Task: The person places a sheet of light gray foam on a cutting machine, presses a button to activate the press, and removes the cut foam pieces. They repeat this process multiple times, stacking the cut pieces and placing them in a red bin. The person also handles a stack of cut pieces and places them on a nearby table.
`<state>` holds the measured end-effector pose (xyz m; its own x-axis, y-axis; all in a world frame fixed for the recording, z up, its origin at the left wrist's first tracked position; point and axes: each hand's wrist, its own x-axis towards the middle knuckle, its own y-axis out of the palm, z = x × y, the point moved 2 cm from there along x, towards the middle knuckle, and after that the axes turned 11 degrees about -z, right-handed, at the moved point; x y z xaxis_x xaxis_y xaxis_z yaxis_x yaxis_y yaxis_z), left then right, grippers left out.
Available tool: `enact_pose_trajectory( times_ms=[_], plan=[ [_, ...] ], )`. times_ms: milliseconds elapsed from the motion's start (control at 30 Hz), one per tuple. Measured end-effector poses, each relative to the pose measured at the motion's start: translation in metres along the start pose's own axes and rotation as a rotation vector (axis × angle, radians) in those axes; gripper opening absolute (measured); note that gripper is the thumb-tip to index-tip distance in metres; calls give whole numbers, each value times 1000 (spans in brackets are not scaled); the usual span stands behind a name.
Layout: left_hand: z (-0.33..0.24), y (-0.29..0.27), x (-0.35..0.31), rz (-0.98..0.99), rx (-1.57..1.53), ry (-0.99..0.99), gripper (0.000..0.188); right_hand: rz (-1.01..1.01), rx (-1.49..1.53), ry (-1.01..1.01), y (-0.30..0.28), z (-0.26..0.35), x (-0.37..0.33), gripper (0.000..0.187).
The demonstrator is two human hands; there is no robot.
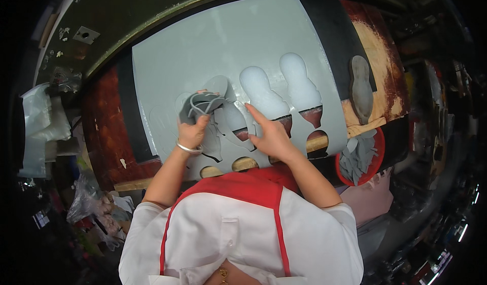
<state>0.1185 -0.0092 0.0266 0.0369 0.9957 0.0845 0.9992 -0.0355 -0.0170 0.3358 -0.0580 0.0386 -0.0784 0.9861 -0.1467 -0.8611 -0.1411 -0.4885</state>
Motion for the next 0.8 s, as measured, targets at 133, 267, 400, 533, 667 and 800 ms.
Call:
enact_pose_trajectory(
  times_ms=[133, 267, 400, 533, 667, 800],
  plan=[
    [-15, 7, 0, 233, 189, 321, 71, 109, 284, 254, -2, -12, 5, 76],
    [-21, 34, -15, 538, 650, 549, 86, 207, 543, 343, -5, -26, 10, 73],
    [-10, 42, -19, 509, 731, 577, 77, 178, 834, 339, -6, -30, 5, 71],
    [-5, 31, 1, 344, 490, 400, 52, 82, 903, 309, -8, -24, -4, 66],
    [-23, -20, 56, -338, -79, -413, 33, -269, 247, 59, -20, -10, -13, 49],
    [-74, -92, 99, -544, -382, 0, 31, -375, -8, -228, -19, 12, -24, 36]
  ],
)
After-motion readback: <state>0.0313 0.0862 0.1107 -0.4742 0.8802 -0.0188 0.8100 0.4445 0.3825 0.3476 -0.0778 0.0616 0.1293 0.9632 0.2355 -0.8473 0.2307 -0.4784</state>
